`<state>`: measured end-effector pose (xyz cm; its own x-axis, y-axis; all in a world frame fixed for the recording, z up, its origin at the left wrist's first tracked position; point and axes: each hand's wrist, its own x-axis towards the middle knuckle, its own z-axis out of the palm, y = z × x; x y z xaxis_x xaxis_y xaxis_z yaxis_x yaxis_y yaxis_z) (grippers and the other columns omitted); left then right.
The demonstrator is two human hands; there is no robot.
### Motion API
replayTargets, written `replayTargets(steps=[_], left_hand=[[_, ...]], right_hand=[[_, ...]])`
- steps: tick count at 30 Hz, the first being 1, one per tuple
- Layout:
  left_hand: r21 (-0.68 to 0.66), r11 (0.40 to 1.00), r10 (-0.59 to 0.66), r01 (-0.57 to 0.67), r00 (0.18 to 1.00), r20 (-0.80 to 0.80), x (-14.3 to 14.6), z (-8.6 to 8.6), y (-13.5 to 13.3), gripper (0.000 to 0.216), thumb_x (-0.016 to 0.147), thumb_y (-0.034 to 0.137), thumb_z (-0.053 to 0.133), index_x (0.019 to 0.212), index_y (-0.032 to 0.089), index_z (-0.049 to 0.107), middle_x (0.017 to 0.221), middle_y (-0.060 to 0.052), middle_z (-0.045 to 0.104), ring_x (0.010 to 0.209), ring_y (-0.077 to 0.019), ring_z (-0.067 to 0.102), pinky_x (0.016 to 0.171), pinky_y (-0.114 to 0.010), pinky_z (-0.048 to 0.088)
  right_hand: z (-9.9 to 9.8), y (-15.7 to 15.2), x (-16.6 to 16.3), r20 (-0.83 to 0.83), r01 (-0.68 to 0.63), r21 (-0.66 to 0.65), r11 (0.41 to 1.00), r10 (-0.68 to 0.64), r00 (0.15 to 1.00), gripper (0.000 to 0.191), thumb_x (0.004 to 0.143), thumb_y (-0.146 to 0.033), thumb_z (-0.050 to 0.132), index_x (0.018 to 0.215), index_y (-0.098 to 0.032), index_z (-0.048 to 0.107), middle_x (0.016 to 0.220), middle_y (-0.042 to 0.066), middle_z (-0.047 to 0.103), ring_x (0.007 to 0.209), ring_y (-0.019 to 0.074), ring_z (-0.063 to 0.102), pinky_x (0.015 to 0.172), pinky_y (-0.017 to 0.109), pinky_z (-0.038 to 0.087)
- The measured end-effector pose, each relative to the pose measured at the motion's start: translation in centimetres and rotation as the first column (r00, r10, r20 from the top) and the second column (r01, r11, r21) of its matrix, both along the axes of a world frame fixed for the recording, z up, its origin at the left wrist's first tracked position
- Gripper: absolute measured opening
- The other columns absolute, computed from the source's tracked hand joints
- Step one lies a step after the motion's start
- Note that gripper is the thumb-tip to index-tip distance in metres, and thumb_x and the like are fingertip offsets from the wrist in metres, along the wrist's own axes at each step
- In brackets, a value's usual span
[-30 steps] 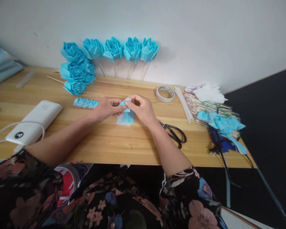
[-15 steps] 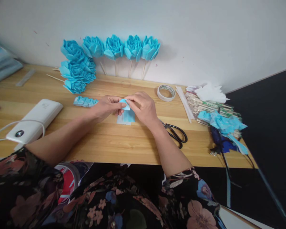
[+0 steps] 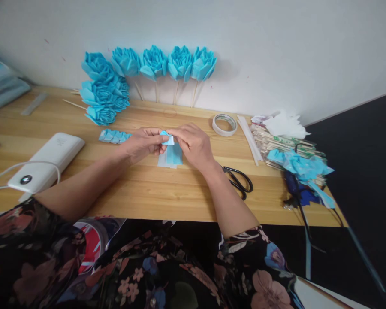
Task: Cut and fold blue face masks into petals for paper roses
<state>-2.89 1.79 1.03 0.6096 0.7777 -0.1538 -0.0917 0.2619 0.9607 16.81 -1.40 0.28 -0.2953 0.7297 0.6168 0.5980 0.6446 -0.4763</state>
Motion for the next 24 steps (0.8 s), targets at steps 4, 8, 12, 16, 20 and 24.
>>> replayTargets(steps=[4, 8, 12, 16, 20, 24], left_hand=[[-0.013, 1.000, 0.011, -0.011, 1.000, 0.003, -0.02, 0.10, -0.06, 0.034, 0.073, 0.039, 0.084, 0.068, 0.015, 0.061, 0.061, 0.001, 0.063, 0.052, -0.0062, 0.055, 0.049, -0.019, 0.040], [-0.002, 1.000, 0.019, -0.019, 1.000, 0.009, 0.00, -0.10, 0.05, 0.034, 0.076, 0.040, 0.083, 0.069, 0.015, 0.061, 0.062, 0.001, 0.062, 0.052, -0.0061, 0.055, 0.050, -0.019, 0.040], [0.006, 0.999, 0.032, -0.033, 0.999, 0.012, 0.04, -0.35, 0.13, 0.034, 0.076, 0.041, 0.082, 0.070, 0.015, 0.061, 0.061, 0.001, 0.062, 0.051, -0.0066, 0.056, 0.049, -0.020, 0.040], [0.027, 0.998, 0.060, -0.060, 0.998, 0.007, 0.08, -0.32, -0.01, 0.033, 0.074, 0.040, 0.083, 0.072, 0.015, 0.061, 0.061, 0.001, 0.063, 0.051, -0.0070, 0.056, 0.047, -0.019, 0.040], [0.103, 0.988, 0.122, -0.118, 0.992, -0.037, 0.16, 0.10, -0.26, 0.030, 0.076, 0.037, 0.081, 0.072, 0.015, 0.061, 0.060, 0.002, 0.063, 0.050, -0.0059, 0.055, 0.048, -0.018, 0.041], [0.169, 0.978, 0.138, -0.124, 0.988, -0.072, 0.26, 0.34, -0.31, 0.029, 0.077, 0.036, 0.079, 0.070, 0.015, 0.060, 0.060, 0.001, 0.063, 0.049, -0.0058, 0.053, 0.047, -0.018, 0.041]], right_hand=[[0.01, -0.01, 0.04, 0.004, 0.007, -0.035, 0.999, -0.007, 1.000, 0.036, 0.095, -0.018, 0.050, 0.109, -0.034, 0.078, 0.095, 0.002, 0.076, 0.090, 0.0220, 0.067, 0.087, 0.042, 0.051], [0.13, 0.01, 0.01, 0.019, 0.009, -0.027, 1.000, -0.009, 1.000, 0.037, 0.094, -0.016, 0.049, 0.107, -0.034, 0.079, 0.097, 0.002, 0.077, 0.091, 0.0219, 0.068, 0.086, 0.042, 0.052], [0.04, -0.05, -0.11, 0.016, 0.014, -0.038, 0.999, -0.014, 1.000, 0.036, 0.094, -0.018, 0.049, 0.106, -0.033, 0.080, 0.097, 0.002, 0.077, 0.092, 0.0215, 0.068, 0.086, 0.041, 0.052], [-0.03, -0.28, -0.47, -0.146, 0.030, -0.166, 0.986, -0.054, 0.988, 0.032, 0.095, -0.024, 0.053, 0.114, -0.032, 0.077, 0.100, 0.002, 0.076, 0.093, 0.0206, 0.068, 0.090, 0.041, 0.053], [-0.01, -0.14, -0.65, -0.438, -0.055, -0.428, 0.902, -0.154, 0.886, 0.032, 0.094, -0.035, 0.057, 0.124, -0.031, 0.069, 0.095, 0.001, 0.074, 0.085, 0.0170, 0.067, 0.083, 0.037, 0.057], [0.07, 0.09, -0.67, -0.544, -0.175, -0.558, 0.811, -0.198, 0.815, 0.030, 0.091, -0.051, 0.062, 0.097, -0.024, 0.074, 0.085, 0.002, 0.070, 0.082, 0.0159, 0.066, 0.074, 0.031, 0.057]])
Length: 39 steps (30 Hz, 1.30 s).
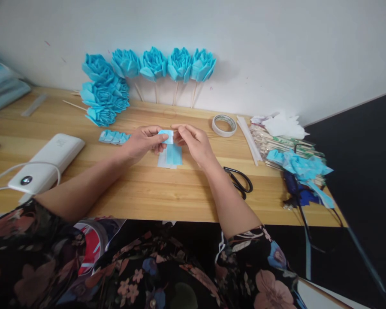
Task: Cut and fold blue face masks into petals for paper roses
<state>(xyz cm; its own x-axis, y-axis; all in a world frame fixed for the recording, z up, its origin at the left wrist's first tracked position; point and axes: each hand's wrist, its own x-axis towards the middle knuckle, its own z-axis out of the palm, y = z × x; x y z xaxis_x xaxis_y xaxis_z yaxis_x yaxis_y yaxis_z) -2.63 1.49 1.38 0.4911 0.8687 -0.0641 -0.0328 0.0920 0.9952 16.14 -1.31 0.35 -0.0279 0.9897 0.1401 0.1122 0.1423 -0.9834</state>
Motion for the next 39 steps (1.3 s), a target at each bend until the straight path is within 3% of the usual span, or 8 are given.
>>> replayTargets(steps=[3, 8, 16, 25, 39], left_hand=[[0.025, 1.000, 0.001, -0.001, 1.000, -0.013, 0.05, -0.10, 0.04, 0.029, 0.077, 0.036, 0.079, 0.070, 0.015, 0.060, 0.060, 0.001, 0.064, 0.049, -0.0061, 0.053, 0.047, -0.018, 0.042], [0.076, 0.997, -0.006, 0.009, 0.999, -0.039, -0.01, -0.20, -0.01, 0.029, 0.077, 0.036, 0.077, 0.068, 0.015, 0.059, 0.061, 0.001, 0.063, 0.050, -0.0056, 0.053, 0.047, -0.017, 0.041], [0.119, 0.993, -0.010, 0.019, 0.997, -0.076, -0.08, -0.20, -0.06, 0.027, 0.080, 0.035, 0.073, 0.069, 0.015, 0.058, 0.062, 0.000, 0.063, 0.052, -0.0061, 0.053, 0.048, -0.017, 0.041], [0.119, 0.993, 0.021, -0.013, 0.998, -0.067, -0.04, -0.42, 0.17, 0.022, 0.082, 0.030, 0.069, 0.071, 0.015, 0.058, 0.061, 0.001, 0.063, 0.051, -0.0057, 0.053, 0.047, -0.016, 0.040], [0.104, 0.994, 0.027, -0.021, 0.998, -0.053, 0.08, -0.24, 0.03, 0.029, 0.081, 0.038, 0.073, 0.070, 0.015, 0.058, 0.061, 0.001, 0.063, 0.050, -0.0060, 0.053, 0.046, -0.017, 0.040]], right_hand=[[0.21, -0.14, -0.16, -0.049, -0.030, -0.058, 0.998, 0.027, 0.998, 0.038, 0.086, -0.059, 0.066, 0.080, -0.022, 0.071, 0.080, 0.002, 0.067, 0.077, 0.0152, 0.064, 0.069, 0.029, 0.056], [0.74, -0.54, -0.53, -0.065, -0.048, -0.105, 0.993, 0.041, 0.997, 0.037, 0.079, -0.056, 0.074, 0.072, -0.021, 0.066, 0.073, 0.000, 0.062, 0.071, 0.0125, 0.058, 0.066, 0.026, 0.054], [0.57, -0.46, -0.62, -0.040, -0.023, -0.077, 0.997, 0.020, 0.999, 0.024, 0.079, -0.042, 0.075, 0.072, -0.021, 0.066, 0.067, -0.002, 0.059, 0.066, 0.0114, 0.054, 0.066, 0.027, 0.052], [1.02, -0.67, -0.62, -0.052, -0.053, -0.101, 0.994, 0.048, 0.998, 0.029, 0.081, -0.047, 0.072, 0.071, -0.020, 0.065, 0.073, 0.000, 0.062, 0.072, 0.0128, 0.058, 0.068, 0.028, 0.052], [0.14, -0.25, -0.54, 0.058, -0.027, -0.039, 0.999, 0.029, 0.998, 0.021, 0.077, -0.039, 0.074, 0.074, -0.021, 0.063, 0.068, -0.003, 0.057, 0.067, 0.0129, 0.054, 0.068, 0.030, 0.050]])
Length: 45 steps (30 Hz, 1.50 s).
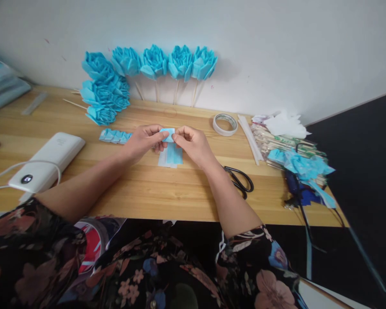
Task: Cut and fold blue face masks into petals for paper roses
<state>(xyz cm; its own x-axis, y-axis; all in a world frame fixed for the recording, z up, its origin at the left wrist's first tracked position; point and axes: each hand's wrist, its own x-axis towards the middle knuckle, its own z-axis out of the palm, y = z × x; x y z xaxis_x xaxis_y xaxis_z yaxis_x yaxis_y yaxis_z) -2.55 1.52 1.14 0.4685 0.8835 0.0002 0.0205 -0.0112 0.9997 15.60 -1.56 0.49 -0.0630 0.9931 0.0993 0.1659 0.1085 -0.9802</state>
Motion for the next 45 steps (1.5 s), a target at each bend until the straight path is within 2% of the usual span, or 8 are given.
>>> replayTargets(steps=[10, 21, 31, 41, 45], left_hand=[[0.025, 0.999, 0.034, -0.035, 0.999, 0.043, -0.2, -0.6, 0.3, 0.024, 0.084, 0.033, 0.071, 0.072, 0.015, 0.059, 0.060, 0.001, 0.063, 0.049, -0.0058, 0.053, 0.046, -0.017, 0.040], [0.013, 0.999, 0.052, -0.052, 0.998, 0.020, 0.0, -0.3, 0.2, 0.025, 0.082, 0.033, 0.072, 0.070, 0.016, 0.059, 0.061, 0.001, 0.063, 0.049, -0.0057, 0.053, 0.047, -0.017, 0.040], [0.004, 0.999, 0.046, -0.046, 0.999, 0.028, 0.0, -0.4, 0.2, 0.024, 0.082, 0.034, 0.072, 0.072, 0.015, 0.060, 0.061, 0.001, 0.063, 0.050, -0.0061, 0.054, 0.047, -0.017, 0.041], [0.004, 0.999, 0.038, -0.039, 0.999, 0.021, 0.0, -0.3, 0.2, 0.021, 0.083, 0.029, 0.071, 0.071, 0.015, 0.060, 0.060, 0.001, 0.062, 0.050, -0.0058, 0.053, 0.047, -0.016, 0.040], [0.022, 0.999, 0.028, -0.029, 1.000, 0.009, 0.0, -0.3, 0.2, 0.021, 0.084, 0.029, 0.071, 0.073, 0.015, 0.061, 0.059, 0.001, 0.062, 0.050, -0.0059, 0.053, 0.047, -0.016, 0.040]], right_hand=[[0.6, -0.2, -0.2, -0.036, 0.031, 0.047, 0.998, -0.030, 0.999, 0.018, 0.084, -0.038, 0.067, 0.079, -0.021, 0.065, 0.077, 0.000, 0.066, 0.074, 0.0141, 0.060, 0.070, 0.030, 0.052], [-0.1, -0.2, -0.2, 0.053, 0.003, 0.038, 0.999, -0.005, 0.999, 0.017, 0.082, -0.035, 0.070, 0.076, -0.021, 0.062, 0.072, -0.002, 0.060, 0.069, 0.0132, 0.054, 0.068, 0.030, 0.046], [-0.2, -0.2, -0.1, 0.021, -0.004, 0.040, 0.999, 0.003, 1.000, 0.015, 0.083, -0.032, 0.069, 0.076, -0.021, 0.061, 0.072, -0.002, 0.060, 0.069, 0.0130, 0.056, 0.070, 0.031, 0.046], [0.8, -0.4, -0.2, -0.036, -0.007, -0.007, 1.000, 0.007, 0.999, 0.025, 0.084, -0.046, 0.068, 0.080, -0.021, 0.065, 0.078, 0.000, 0.064, 0.077, 0.0148, 0.059, 0.073, 0.031, 0.052], [0.5, -0.4, -0.2, -0.025, -0.027, -0.009, 1.000, 0.027, 0.999, 0.024, 0.082, -0.044, 0.071, 0.077, -0.022, 0.064, 0.073, -0.001, 0.061, 0.072, 0.0141, 0.057, 0.072, 0.031, 0.051]])
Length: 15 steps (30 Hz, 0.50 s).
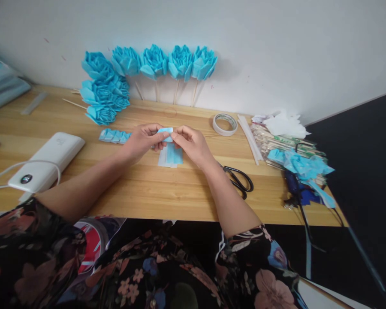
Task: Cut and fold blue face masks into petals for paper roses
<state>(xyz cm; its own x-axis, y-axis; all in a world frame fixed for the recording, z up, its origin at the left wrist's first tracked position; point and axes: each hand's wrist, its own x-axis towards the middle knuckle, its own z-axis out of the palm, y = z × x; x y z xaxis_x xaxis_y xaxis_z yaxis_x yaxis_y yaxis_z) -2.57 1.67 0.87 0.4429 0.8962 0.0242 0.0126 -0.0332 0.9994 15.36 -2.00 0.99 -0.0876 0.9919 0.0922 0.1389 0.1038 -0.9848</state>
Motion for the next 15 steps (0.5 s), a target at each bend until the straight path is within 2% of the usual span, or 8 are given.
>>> replayTargets(steps=[8, 15], left_hand=[[-0.020, 1.000, 0.003, -0.003, 1.000, 0.001, -0.04, 0.01, 0.00, 0.033, 0.087, 0.041, 0.069, 0.070, 0.015, 0.059, 0.062, -0.001, 0.064, 0.050, -0.0064, 0.054, 0.047, -0.016, 0.041], [-0.030, 0.999, 0.045, -0.044, 0.998, 0.036, -0.11, -0.11, 0.22, 0.031, 0.092, 0.038, 0.064, 0.071, 0.016, 0.059, 0.060, 0.000, 0.064, 0.046, -0.0056, 0.052, 0.045, -0.016, 0.040]], right_hand=[[-0.34, 0.22, -0.01, 0.039, 0.016, 0.019, 1.000, -0.017, 0.999, 0.018, 0.079, -0.037, 0.070, 0.074, -0.022, 0.061, 0.069, -0.002, 0.059, 0.069, 0.0140, 0.055, 0.071, 0.032, 0.049], [-0.18, 0.19, 0.13, 0.090, 0.035, 0.042, 0.998, -0.039, 0.995, 0.017, 0.080, -0.036, 0.068, 0.073, -0.022, 0.060, 0.068, -0.002, 0.060, 0.068, 0.0140, 0.054, 0.067, 0.030, 0.044]])
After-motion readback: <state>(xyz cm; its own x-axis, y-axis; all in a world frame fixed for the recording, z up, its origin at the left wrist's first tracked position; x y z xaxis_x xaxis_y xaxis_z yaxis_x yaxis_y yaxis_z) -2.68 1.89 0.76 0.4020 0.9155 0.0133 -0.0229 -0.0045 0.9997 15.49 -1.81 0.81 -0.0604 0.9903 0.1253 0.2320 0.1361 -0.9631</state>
